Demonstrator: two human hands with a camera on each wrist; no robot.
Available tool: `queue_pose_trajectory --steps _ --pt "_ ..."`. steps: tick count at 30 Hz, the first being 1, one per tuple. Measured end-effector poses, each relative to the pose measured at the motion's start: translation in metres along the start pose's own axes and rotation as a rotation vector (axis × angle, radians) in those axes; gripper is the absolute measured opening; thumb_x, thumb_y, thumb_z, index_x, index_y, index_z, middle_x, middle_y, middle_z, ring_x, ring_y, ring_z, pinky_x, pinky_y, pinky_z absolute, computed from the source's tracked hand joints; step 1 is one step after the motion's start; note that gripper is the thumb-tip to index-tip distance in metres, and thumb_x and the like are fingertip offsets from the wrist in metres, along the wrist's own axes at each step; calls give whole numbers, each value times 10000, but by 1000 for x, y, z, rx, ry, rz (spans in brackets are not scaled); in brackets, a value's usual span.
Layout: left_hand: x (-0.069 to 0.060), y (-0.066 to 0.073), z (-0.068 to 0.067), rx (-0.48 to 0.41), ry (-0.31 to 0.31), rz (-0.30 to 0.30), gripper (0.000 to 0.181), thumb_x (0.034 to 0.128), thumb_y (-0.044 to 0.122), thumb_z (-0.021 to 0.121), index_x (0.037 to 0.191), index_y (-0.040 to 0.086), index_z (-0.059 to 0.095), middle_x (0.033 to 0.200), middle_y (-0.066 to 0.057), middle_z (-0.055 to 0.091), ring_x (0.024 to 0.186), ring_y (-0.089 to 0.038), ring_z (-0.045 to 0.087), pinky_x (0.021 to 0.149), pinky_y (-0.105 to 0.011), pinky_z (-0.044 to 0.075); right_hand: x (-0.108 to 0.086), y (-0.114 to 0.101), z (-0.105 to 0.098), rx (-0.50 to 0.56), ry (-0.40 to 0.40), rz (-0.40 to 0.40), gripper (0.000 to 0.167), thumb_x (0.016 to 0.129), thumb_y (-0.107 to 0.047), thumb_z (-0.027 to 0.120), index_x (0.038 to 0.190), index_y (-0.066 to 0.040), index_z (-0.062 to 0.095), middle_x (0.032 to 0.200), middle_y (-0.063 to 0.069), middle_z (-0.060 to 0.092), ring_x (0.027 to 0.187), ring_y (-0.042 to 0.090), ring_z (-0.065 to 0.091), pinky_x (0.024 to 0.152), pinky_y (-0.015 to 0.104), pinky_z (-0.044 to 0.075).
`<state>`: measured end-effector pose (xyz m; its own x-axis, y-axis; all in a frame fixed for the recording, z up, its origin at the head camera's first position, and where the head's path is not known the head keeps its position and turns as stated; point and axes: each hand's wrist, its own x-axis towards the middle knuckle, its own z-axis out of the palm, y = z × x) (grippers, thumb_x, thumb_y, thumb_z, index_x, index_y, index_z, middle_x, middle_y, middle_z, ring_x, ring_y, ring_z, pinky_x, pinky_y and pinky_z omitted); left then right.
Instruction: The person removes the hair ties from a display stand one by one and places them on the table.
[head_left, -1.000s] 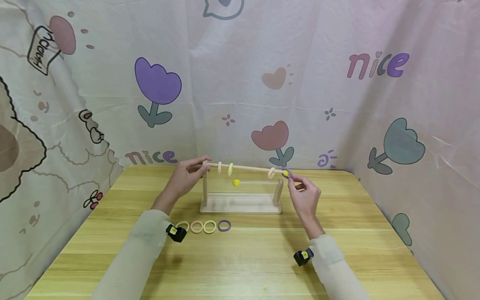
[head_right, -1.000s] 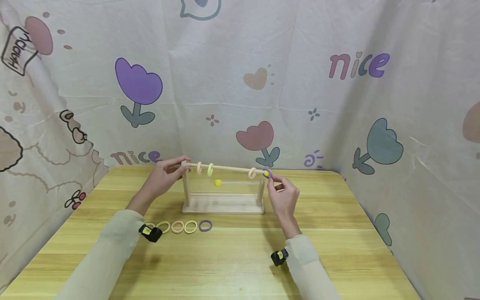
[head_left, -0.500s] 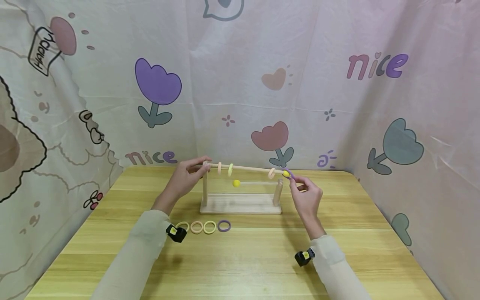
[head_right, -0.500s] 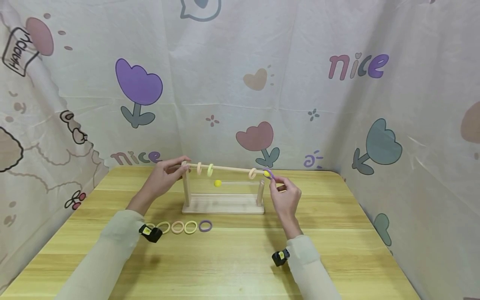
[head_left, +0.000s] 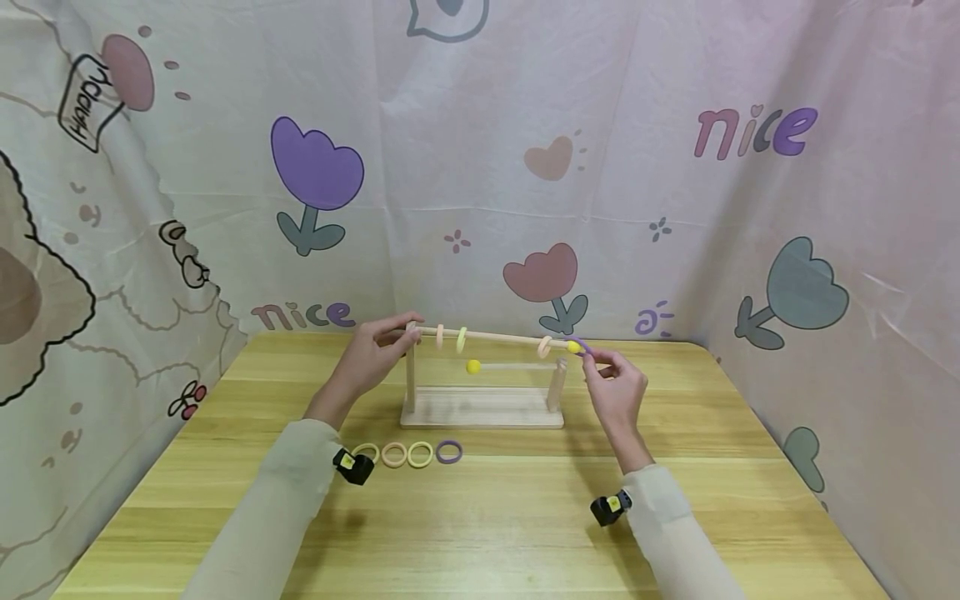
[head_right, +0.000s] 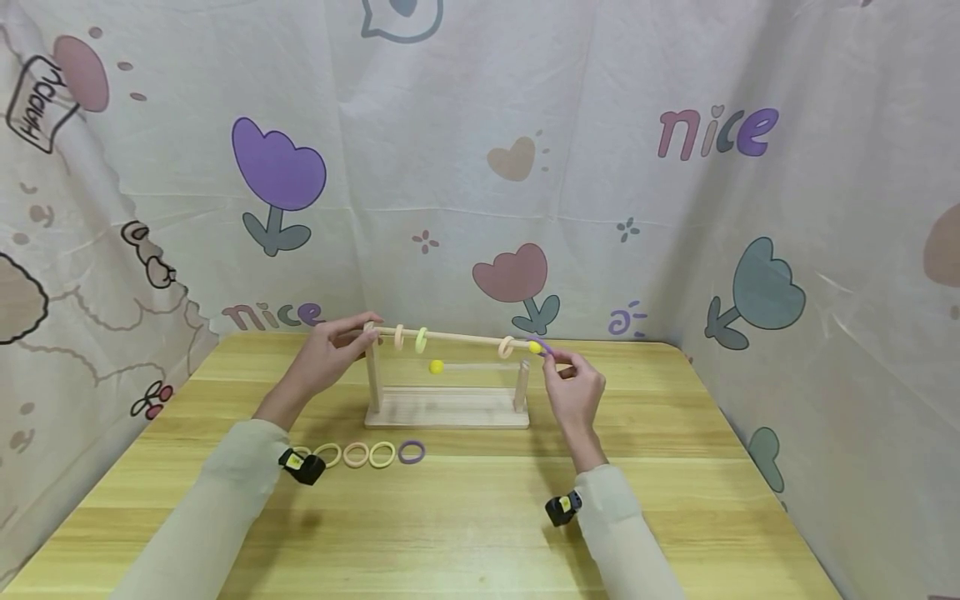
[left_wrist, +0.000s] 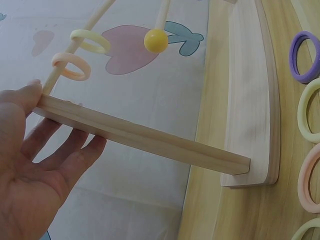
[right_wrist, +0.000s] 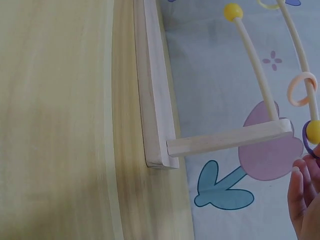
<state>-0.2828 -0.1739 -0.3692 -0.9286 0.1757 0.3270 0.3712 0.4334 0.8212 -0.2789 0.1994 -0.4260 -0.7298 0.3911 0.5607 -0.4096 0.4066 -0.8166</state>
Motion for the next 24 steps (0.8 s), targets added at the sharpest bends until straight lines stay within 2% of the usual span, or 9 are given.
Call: queue_pose_trajectory --steps 8,15,17,20,22,24 --pt "0 -1 -1 2 1 6 348 1043 304 625 1361 173 680 1382 -141 669 1228 -358 683 986 -492 589 6 -2 0 -5 -9 50 106 886 -50 756 943 36 778 885 268 760 496 -56 565 429 112 444" --pt "0 -1 0 0 -1 8 349 1043 298 627 1362 168 680 1424 -132 647 1234 -360 680 989 -497 586 4 -1 -4 -12 -36 79 126 898 -15 746 981 79 762 933 323 746 504 -65 538 428 64 404" --pt "1 -1 0 -1 -1 8 350 1042 297 628 1364 168 679 1426 -130 647 1233 -357 681 988 -495 586 1 -13 -7 -17 -38 71 126 895 18 732 982 109 748 940 345 736 513 -60 535 436 42 387" --pt "1 -2 0 1 0 7 355 1042 298 629 1370 168 675 1437 -128 640 1235 -358 680 989 -496 586 -1 -15 -11 -22 -38 61 119 889 18 740 976 99 753 946 332 743 527 -54 538 444 47 398" --pt "1 -2 0 5 2 7 357 1041 305 629 1369 173 676 1448 -120 635 1235 -356 679 988 -495 587 -1 -16 -15 -23 -41 46 108 881 9 751 967 75 763 939 310 752 533 -58 551 450 65 423" --pt "1 -3 -1 5 4 8 358 1041 307 629 1369 171 677 1457 -117 630 1234 -356 680 985 -492 589 1 -7 -16 -21 -47 41 110 880 -22 769 968 43 773 932 281 762 538 -60 561 454 96 456"
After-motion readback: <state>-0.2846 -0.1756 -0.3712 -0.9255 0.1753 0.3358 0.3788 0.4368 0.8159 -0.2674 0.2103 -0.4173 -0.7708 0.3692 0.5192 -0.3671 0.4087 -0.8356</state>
